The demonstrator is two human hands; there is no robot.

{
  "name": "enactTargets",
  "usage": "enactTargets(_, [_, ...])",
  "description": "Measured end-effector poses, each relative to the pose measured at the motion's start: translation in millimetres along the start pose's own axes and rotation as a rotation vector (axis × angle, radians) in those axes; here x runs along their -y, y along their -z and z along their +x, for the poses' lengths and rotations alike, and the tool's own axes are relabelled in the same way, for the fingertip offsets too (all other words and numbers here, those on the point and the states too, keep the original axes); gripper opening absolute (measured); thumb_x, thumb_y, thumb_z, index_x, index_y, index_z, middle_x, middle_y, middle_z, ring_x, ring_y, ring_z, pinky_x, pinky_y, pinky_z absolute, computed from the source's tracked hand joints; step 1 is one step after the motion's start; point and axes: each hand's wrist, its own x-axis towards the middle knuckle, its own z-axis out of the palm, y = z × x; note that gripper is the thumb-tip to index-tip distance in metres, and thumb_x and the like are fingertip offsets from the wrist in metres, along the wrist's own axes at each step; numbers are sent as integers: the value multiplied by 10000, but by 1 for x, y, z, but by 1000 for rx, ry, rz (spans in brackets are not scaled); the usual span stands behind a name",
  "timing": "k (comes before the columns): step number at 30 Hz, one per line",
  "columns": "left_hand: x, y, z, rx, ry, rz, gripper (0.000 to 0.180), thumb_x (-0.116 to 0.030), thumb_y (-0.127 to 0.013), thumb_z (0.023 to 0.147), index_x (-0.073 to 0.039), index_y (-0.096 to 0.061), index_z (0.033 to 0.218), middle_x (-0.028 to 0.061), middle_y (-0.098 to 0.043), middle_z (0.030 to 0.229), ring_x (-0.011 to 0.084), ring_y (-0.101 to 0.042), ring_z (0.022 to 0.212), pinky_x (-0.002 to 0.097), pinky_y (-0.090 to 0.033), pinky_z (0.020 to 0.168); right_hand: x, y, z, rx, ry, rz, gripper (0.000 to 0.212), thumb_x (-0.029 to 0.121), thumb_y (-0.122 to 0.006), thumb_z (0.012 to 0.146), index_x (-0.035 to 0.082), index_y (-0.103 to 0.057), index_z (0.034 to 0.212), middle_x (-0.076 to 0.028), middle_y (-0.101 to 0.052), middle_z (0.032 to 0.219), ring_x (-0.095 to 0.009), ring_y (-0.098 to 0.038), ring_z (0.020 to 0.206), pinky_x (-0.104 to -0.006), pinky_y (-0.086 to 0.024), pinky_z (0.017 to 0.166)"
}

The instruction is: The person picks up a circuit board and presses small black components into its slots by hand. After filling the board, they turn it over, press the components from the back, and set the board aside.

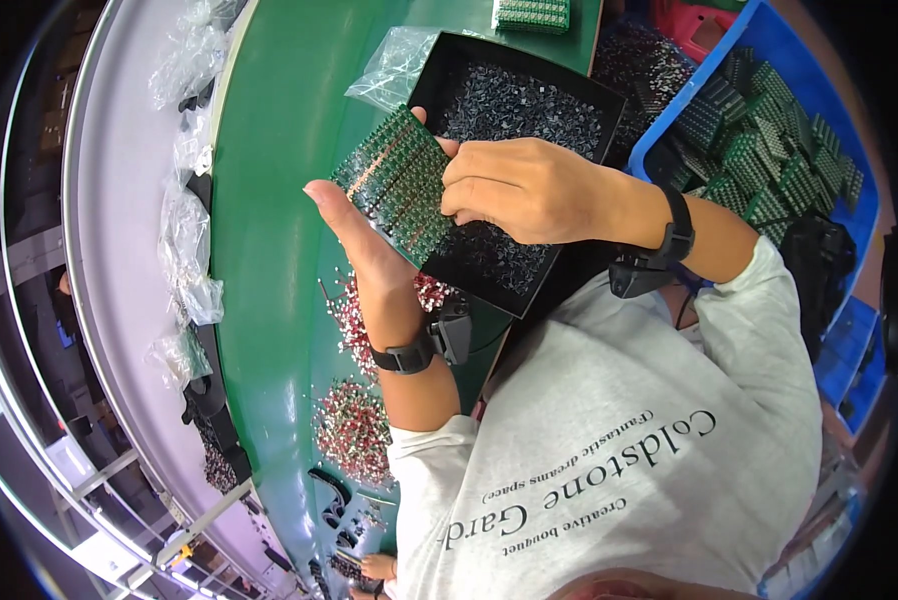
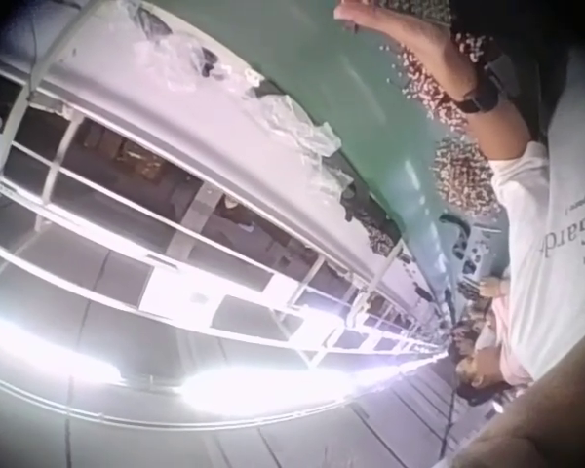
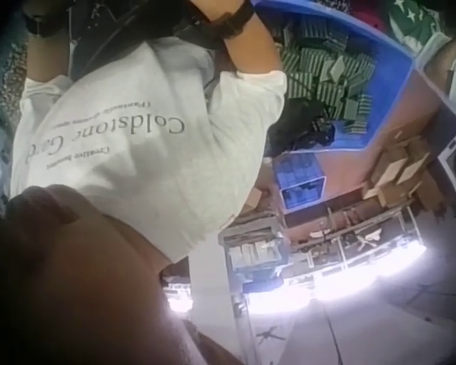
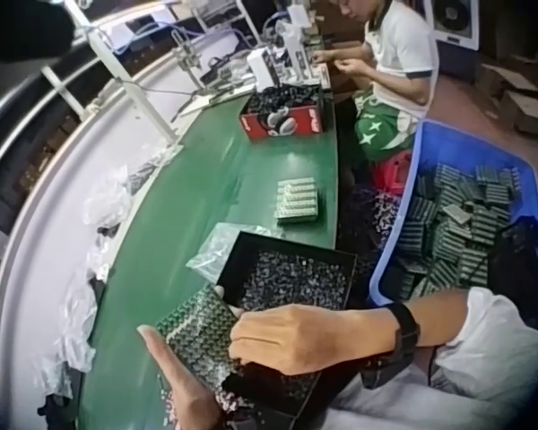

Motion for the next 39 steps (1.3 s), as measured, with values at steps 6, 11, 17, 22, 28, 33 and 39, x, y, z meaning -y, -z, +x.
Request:
enactTargets(6, [3,10,2,10,-22,-98,1085,-851,-180,891,83,-526,1319,208,-696,1039,288,-695,912,374,-597,759,1,7,3,-61,-11,-36,216,7,-770,749,-4,-624,908,-94,-607,873,-274,-626,764,-349,-540,641])
enactTargets(11, [10,17,1,-11,-51,-258,1009,-828,-201,908,5,-441,1423,237,-637,1212,328,-693,950,418,-613,771,5,12,5,-145,-48,-68,231,13,-776,754,-8,-660,953,-86,-616,886,-261,-616,738,-348,-528,606])
enactTargets(17, [17,13,-1,18,-99,-314,898,-778,-267,940,-70,-382,1479,255,-584,1300,379,-673,999,476,-596,820,4,-3,3,-75,91,-120,212,17,-729,707,28,-669,910,-51,-587,886,-209,-607,722,-312,-529,584])
enactTargets(22, [19,19,-3,44,-45,-331,867,-757,-250,957,-70,-405,1463,254,-598,1281,370,-683,980,464,-590,848,6,-6,1,-42,142,-155,214,36,-701,697,18,-657,906,-56,-588,888,-210,-610,738,-297,-534,584])
enactTargets(28, [12,7,-3,-44,-18,-285,924,-783,-193,944,-36,-420,1438,249,-605,1270,334,-696,943,439,-608,781,3,-10,-2,-60,99,-120,207,41,-699,701,19,-648,900,-71,-603,903,-226,-614,740,-317,-549,612])
enactTargets(33, [17,14,-3,0,-26,-305,883,-762,-227,955,-55,-419,1449,259,-603,1281,340,-685,991,443,-593,837,8,-12,0,-78,37,-14,217,-2,-735,734,14,-645,931,-76,-603,890,-246,-617,739,-334,-556,629])
enactTargets(39, [16,17,-3,23,-54,-282,852,-749,-270,960,-78,-408,1468,261,-597,1294,353,-672,1025,445,-586,869,0,-9,0,-128,13,23,212,-36,-744,752,15,-645,933,-75,-600,882,-269,-606,744,-343,-547,647])
